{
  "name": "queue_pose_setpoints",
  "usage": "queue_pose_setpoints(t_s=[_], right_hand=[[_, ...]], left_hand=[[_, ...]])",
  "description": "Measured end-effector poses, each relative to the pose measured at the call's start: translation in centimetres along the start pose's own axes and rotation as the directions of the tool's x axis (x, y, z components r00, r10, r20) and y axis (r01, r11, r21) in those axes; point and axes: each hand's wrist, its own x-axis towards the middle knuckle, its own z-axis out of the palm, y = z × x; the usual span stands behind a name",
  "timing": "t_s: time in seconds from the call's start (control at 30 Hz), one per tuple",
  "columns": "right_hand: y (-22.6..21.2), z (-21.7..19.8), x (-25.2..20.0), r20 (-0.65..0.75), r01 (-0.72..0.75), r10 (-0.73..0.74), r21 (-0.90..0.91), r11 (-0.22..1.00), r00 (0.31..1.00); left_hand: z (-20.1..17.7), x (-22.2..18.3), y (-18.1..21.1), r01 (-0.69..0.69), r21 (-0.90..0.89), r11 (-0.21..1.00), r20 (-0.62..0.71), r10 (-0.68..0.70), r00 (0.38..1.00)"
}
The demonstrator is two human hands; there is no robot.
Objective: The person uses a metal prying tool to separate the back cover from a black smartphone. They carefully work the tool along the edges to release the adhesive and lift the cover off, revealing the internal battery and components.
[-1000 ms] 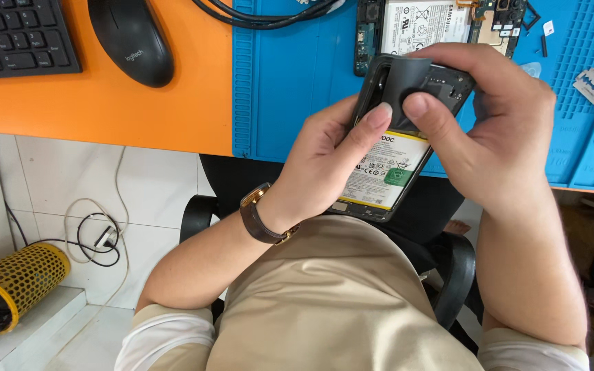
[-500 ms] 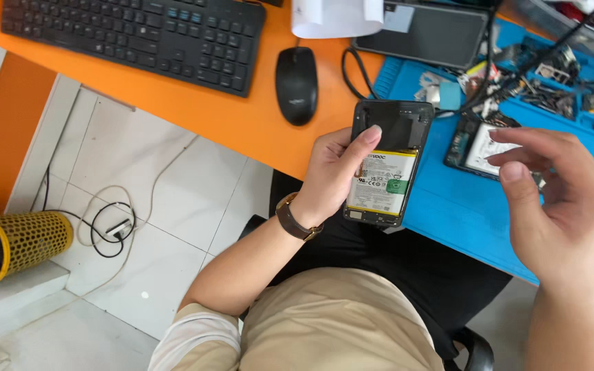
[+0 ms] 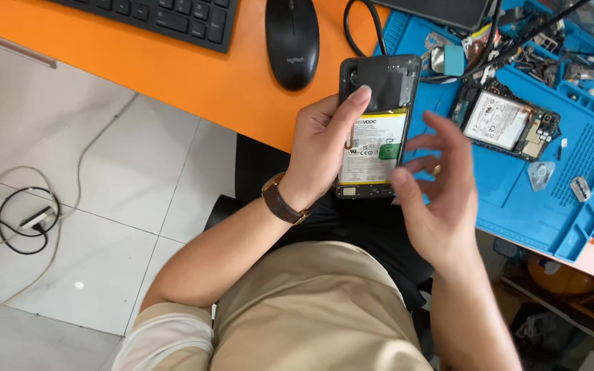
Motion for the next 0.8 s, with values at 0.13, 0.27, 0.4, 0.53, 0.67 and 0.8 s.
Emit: queue_pose_setpoints(t_s=[0.13, 0.27, 0.4, 0.53, 0.67, 0.8], right_hand=[[2.9, 0.1, -3.4, 0.142, -0.275, 0.243, 0.286, 0.918, 0.96], [3.7, -1.6, -6.6, 0.052, -0.251, 0.249, 0.348, 0.903, 0.967], [5.0, -3.1, -8.7, 0.031, -0.231, 0.238, 0.383, 0.894, 0.971], [5.1, -4.3, -9.8, 0.008, -0.176, 0.19, 0.411, 0.895, 0.982], [6.0, -5.4, -10.7, -0.021, -0.142, 0.167, 0.433, 0.89, 0.986], [6.9, -6.2, -11.4, -0.022, -0.148, 0.182, 0.496, 0.856, 0.983]], left_hand=[[1.9, -1.2, 1.5, 0.136, -0.022, 0.99, 0.052, -0.135, 0.989], [3.9, -2.6, 2.5, 0.14, 0.071, 0.988, 0.161, -0.15, 0.975], [5.5, -3.5, 2.8, 0.07, 0.146, 0.987, 0.22, -0.102, 0.97], [7.1, -4.2, 3.1, 0.104, 0.168, 0.98, 0.254, -0.145, 0.956], [8.7, -4.8, 3.2, 0.095, 0.226, 0.97, 0.274, -0.156, 0.949], [9.9, -5.2, 3.0, 0.063, 0.258, 0.964, 0.311, -0.145, 0.939]])
